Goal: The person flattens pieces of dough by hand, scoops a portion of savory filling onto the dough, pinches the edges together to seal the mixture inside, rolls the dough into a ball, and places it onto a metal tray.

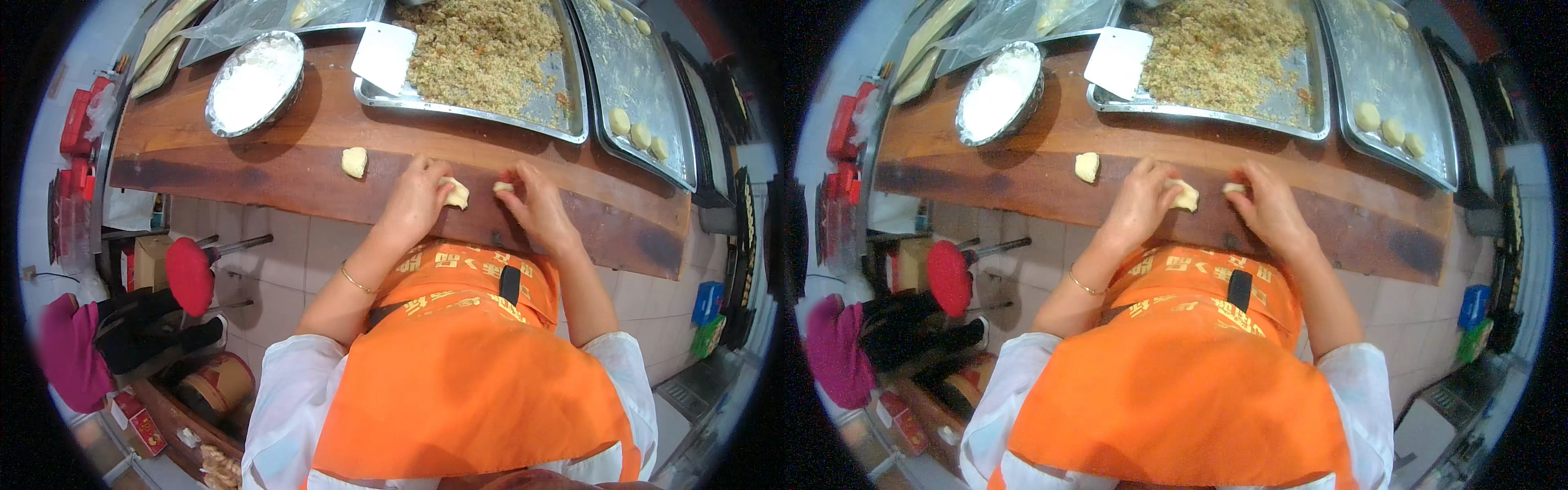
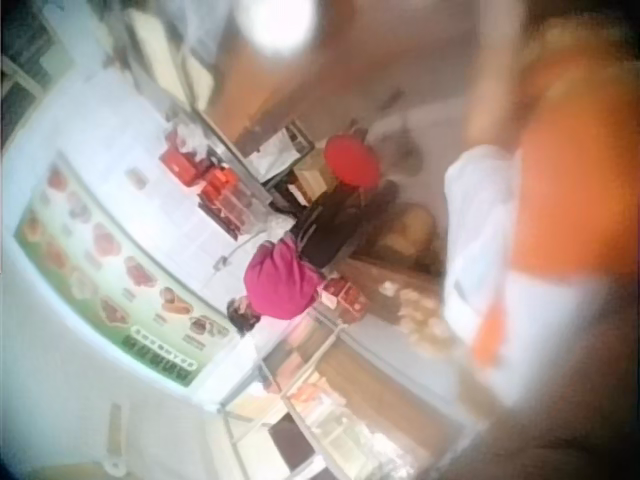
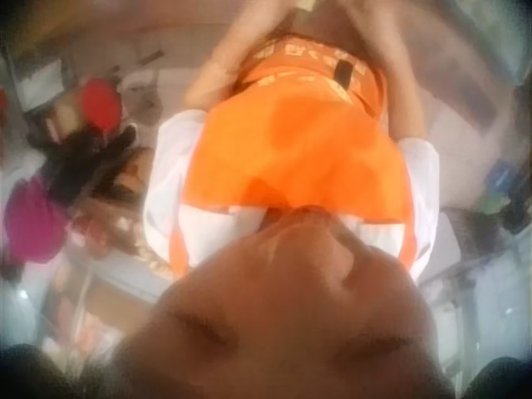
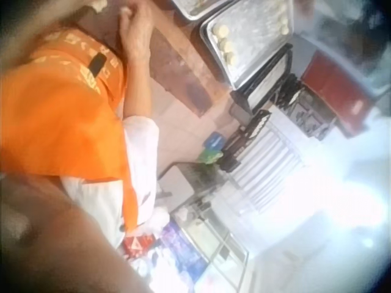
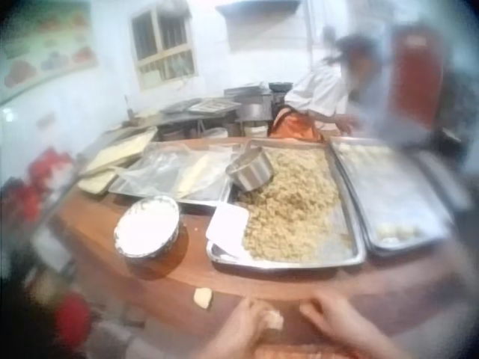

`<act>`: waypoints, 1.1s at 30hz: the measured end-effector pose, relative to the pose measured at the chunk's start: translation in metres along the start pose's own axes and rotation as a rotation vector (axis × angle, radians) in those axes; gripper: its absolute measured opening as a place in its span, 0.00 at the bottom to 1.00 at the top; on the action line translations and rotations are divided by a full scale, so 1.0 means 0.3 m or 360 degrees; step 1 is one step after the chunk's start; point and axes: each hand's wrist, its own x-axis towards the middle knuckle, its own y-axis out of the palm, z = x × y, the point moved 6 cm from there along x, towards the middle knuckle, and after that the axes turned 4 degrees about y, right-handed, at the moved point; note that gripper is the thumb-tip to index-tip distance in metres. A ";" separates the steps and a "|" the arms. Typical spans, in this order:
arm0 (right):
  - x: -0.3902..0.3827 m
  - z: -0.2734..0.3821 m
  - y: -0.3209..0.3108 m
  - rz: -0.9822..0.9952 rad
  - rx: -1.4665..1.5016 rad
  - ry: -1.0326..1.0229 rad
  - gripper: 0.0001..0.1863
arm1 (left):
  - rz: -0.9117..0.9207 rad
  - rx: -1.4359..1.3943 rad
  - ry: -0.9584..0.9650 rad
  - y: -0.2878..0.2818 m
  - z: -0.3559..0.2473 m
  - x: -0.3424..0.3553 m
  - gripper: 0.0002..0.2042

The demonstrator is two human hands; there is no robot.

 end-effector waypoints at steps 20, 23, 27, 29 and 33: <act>0.081 0.184 0.119 0.0039 0.0384 -0.0382 0.10 | -0.0208 0.0151 -0.0184 -0.291 0.118 -0.090 0.15; 0.088 0.248 0.146 0.0127 0.0451 -0.0383 0.16 | -0.0334 -0.0843 -0.0536 -0.200 0.121 -0.078 0.13; 0.096 0.318 0.141 0.0012 0.0418 -0.0705 0.22 | -0.0432 -0.1518 -0.0568 -0.094 0.007 -0.019 0.11; 0.101 0.285 0.136 0.0061 0.0460 -0.0593 0.23 | -0.0389 -0.1580 -0.0486 -0.091 -0.010 -0.012 0.12; 0.096 0.239 0.124 0.0060 0.0371 -0.0558 0.24 | -0.0193 -0.1493 -0.0484 -0.101 -0.016 -0.014 0.14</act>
